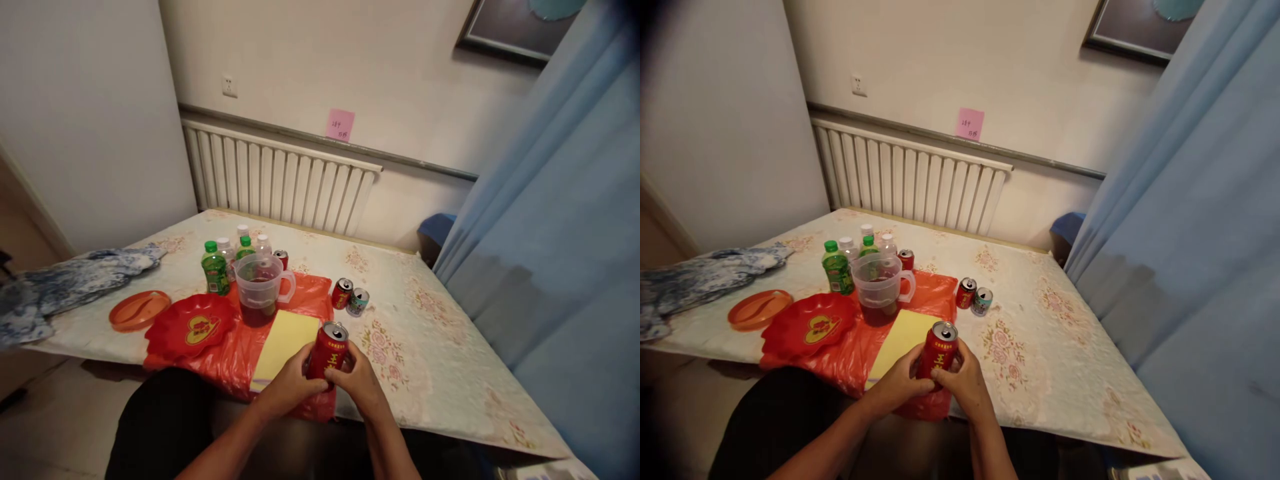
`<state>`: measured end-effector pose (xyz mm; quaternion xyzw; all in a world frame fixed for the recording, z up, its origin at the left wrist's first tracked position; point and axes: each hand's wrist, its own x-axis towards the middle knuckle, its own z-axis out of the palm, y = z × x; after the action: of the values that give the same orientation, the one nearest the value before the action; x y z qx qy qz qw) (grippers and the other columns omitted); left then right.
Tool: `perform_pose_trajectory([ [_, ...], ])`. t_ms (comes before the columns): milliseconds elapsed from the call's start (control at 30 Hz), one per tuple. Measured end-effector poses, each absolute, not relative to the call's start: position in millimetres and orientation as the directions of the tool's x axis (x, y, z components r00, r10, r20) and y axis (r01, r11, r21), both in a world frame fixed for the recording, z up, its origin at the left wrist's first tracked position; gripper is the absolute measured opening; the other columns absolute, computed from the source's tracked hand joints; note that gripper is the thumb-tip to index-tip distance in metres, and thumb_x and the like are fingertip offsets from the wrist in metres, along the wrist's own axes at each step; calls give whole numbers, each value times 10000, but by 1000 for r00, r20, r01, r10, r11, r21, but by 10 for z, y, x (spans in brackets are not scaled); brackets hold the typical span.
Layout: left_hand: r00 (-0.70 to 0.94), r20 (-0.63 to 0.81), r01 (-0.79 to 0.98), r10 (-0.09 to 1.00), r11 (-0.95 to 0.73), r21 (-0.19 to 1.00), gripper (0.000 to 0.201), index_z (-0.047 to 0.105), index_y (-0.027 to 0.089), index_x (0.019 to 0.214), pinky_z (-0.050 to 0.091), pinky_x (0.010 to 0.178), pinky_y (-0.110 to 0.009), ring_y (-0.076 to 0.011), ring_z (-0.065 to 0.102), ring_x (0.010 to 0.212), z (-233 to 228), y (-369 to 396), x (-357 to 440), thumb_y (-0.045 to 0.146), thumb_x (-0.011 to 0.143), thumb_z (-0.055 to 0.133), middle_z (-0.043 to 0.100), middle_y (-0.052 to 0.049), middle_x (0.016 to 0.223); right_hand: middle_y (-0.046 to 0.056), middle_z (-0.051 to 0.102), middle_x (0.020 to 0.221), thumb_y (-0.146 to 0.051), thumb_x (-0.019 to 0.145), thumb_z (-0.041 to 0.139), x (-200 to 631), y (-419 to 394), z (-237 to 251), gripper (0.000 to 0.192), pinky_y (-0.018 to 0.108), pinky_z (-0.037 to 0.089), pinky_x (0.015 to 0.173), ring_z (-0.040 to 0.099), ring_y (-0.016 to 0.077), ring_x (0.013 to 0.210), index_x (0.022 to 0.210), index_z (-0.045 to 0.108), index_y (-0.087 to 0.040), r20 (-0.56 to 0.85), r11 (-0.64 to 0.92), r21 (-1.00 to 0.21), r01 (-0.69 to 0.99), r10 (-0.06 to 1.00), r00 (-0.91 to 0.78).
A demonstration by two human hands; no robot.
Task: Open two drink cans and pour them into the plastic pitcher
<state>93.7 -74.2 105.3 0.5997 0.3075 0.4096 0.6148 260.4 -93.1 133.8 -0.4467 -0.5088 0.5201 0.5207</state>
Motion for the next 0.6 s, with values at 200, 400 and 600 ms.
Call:
perform_pose_trajectory([
  [200,371,156,418,915,-315,852,556,492,128,1397,451,1087,-413,-269,549,1304,664,-519,879,338,887,564,560,-168,1432,70,744,1137,-169,576,804,2851,-889,1182,597,420,564,911,710,285,1024,1151,645,-197,34,38,-995,-88,998,47],
  [400,307,222,744,925,-379,551,512,517,78,1389,318,1174,-524,-309,394,1434,316,-111,787,304,939,431,467,-216,1506,94,756,1095,-218,534,833,3122,-796,1015,585,455,569,900,717,312,996,1094,665,-189,34,51,-997,-60,964,264],
  [600,316,332,837,889,-426,343,492,570,99,1357,313,1155,-570,-348,390,1433,62,78,705,302,918,478,481,-212,1494,90,759,1050,-275,536,829,3499,-582,767,621,432,586,829,720,308,936,1128,669,-175,82,58,-996,66,896,437],
])
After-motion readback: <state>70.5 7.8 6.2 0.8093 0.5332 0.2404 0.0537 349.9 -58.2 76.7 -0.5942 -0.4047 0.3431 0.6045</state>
